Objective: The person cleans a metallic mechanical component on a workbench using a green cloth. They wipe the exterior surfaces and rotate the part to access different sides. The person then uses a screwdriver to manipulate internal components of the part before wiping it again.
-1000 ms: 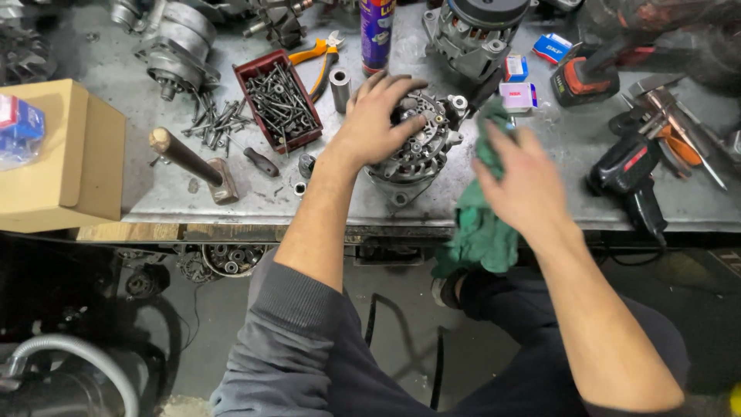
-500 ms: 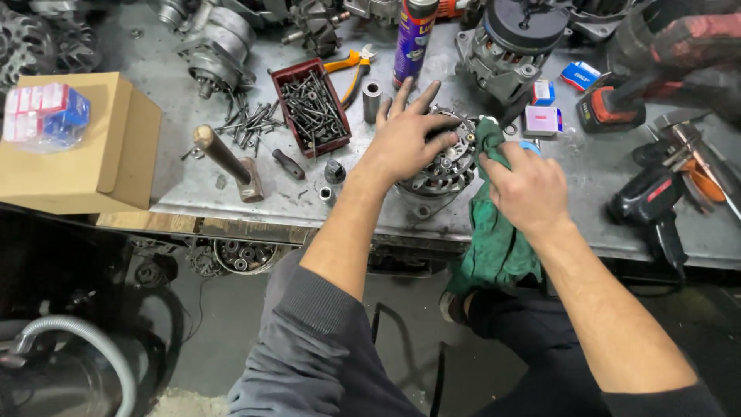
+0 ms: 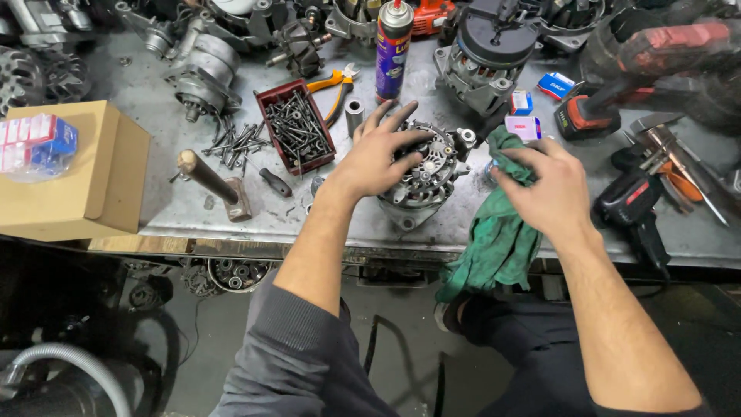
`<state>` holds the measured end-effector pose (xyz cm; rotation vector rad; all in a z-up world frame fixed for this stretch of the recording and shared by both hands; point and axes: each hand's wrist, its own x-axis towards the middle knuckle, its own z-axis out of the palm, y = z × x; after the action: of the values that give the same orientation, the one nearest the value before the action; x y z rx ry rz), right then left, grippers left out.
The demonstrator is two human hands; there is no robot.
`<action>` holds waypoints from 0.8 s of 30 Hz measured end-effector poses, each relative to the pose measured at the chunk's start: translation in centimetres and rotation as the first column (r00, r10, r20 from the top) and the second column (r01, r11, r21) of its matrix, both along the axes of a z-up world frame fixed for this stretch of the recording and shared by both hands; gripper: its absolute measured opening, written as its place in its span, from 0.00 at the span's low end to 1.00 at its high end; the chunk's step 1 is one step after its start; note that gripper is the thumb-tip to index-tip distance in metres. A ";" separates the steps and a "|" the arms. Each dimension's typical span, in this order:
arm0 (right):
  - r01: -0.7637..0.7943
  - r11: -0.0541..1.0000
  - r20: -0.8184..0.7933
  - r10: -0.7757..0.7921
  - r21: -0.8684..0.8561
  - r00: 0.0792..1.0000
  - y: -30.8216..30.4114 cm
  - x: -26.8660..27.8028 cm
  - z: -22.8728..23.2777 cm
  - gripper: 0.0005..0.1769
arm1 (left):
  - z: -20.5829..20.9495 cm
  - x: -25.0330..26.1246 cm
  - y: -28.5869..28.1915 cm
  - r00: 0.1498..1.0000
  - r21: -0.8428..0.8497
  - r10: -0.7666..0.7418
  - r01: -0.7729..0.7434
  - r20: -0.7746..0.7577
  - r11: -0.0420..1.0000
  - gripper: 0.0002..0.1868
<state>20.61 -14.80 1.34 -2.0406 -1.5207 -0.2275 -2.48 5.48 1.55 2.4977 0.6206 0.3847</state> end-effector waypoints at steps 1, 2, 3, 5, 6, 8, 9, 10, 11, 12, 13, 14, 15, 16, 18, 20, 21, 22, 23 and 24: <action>-0.001 1.000 0.000 0.001 0.001 1.000 0.0 -0.3 0.4 0.16 | -0.1 0.0 0.2 1.000 0.001 0.001 -0.001 0.000 1.000 0.21; -0.006 1.000 -0.012 0.006 -0.013 1.000 -0.1 -0.6 0.7 0.16 | -0.2 -0.1 0.3 1.000 -0.006 -0.012 0.012 0.000 1.000 0.21; -0.009 1.000 -0.024 0.009 -0.025 1.000 -0.2 -0.9 1.1 0.15 | -0.3 -0.1 0.5 1.000 -0.011 -0.027 0.027 -0.002 1.000 0.22; -0.008 0.999 -0.043 0.006 -0.044 0.999 -0.3 -1.0 1.3 0.15 | -0.6 -0.1 0.8 0.999 -0.006 -0.034 0.034 -0.016 0.999 0.22; -0.010 0.998 -0.061 0.006 -0.065 0.998 -0.4 -1.0 1.4 0.16 | -0.8 0.0 0.9 0.999 -0.003 -0.039 0.039 -0.029 0.999 0.22; -0.002 0.997 -0.081 -0.004 -0.076 0.997 -0.6 -1.3 1.8 0.16 | -0.4 -0.1 0.8 0.998 0.009 -0.033 0.033 -0.048 0.999 0.22; -0.004 0.996 -0.097 -0.005 -0.092 0.995 -0.6 -1.5 2.0 0.17 | -0.3 -0.1 0.7 0.998 0.017 -0.018 0.020 -0.063 1.000 0.22; -0.001 0.996 -0.099 -0.008 -0.090 0.995 -0.7 -1.5 2.1 0.17 | -0.4 -0.1 0.7 0.998 0.019 -0.021 0.023 -0.066 1.000 0.22; -0.003 0.993 -0.097 -0.008 -0.114 0.995 -0.7 -1.6 2.3 0.17 | -0.4 -0.2 0.8 0.997 0.024 -0.013 0.015 -0.070 1.000 0.22; -0.005 0.990 -0.095 -0.008 -0.138 0.995 -0.7 -1.7 2.5 0.17 | -0.5 -0.2 0.9 0.997 0.029 -0.004 0.007 -0.074 1.000 0.21; -0.005 0.991 -0.096 -0.008 -0.136 0.995 -0.7 -1.5 2.3 0.17 | -0.5 -0.2 0.9 0.997 0.031 -0.004 0.006 -0.075 1.000 0.21; 0.005 0.984 -0.093 -0.022 -0.176 0.995 -0.6 -1.3 2.1 0.18 | -0.5 -0.3 0.9 0.997 0.037 0.000 0.003 -0.079 0.999 0.21; 0.017 0.976 -0.090 -0.037 -0.215 0.995 -0.6 -1.1 1.9 0.19 | -0.6 -0.3 0.9 0.996 0.042 0.003 0.001 -0.084 0.999 0.21; 0.017 0.977 -0.092 -0.038 -0.214 0.995 -0.5 -1.1 1.8 0.19 | -0.5 -0.3 0.9 0.996 0.043 0.002 0.001 -0.086 0.999 0.21; 0.018 0.968 -0.101 -0.045 -0.252 0.994 -0.6 -1.1 1.7 0.19 | -0.5 -0.3 0.8 0.996 0.045 0.011 -0.007 -0.088 0.999 0.21; 0.013 0.965 -0.105 -0.042 -0.261 0.994 -0.5 -1.2 1.9 0.19 | -0.6 -0.2 0.9 0.996 0.042 0.013 -0.010 -0.086 0.999 0.21; 0.004 0.962 -0.111 -0.036 -0.271 0.993 -0.5 -1.3 2.0 0.19 | -0.6 -0.2 0.9 0.996 0.038 0.019 -0.016 -0.085 0.999 0.21; 0.002 0.962 -0.112 -0.034 -0.273 0.993 -0.5 -1.4 2.0 0.19 | -0.6 -0.2 0.8 0.996 0.036 0.021 -0.018 -0.086 0.999 0.21; 0.004 0.957 -0.112 -0.038 -0.291 0.993 -0.5 -1.4 2.0 0.19 | -0.6 -0.2 0.8 0.996 0.037 0.024 -0.021 -0.083 0.999 0.20; 0.005 0.951 -0.113 -0.042 -0.309 0.993 -0.4 -1.5 2.0 0.20 | -0.5 -0.2 0.7 0.996 0.039 0.028 -0.025 -0.080 0.999 0.20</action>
<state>19.12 -15.24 3.35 -2.2683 -1.5358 0.1307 -2.65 6.21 1.05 2.5538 0.6845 0.3088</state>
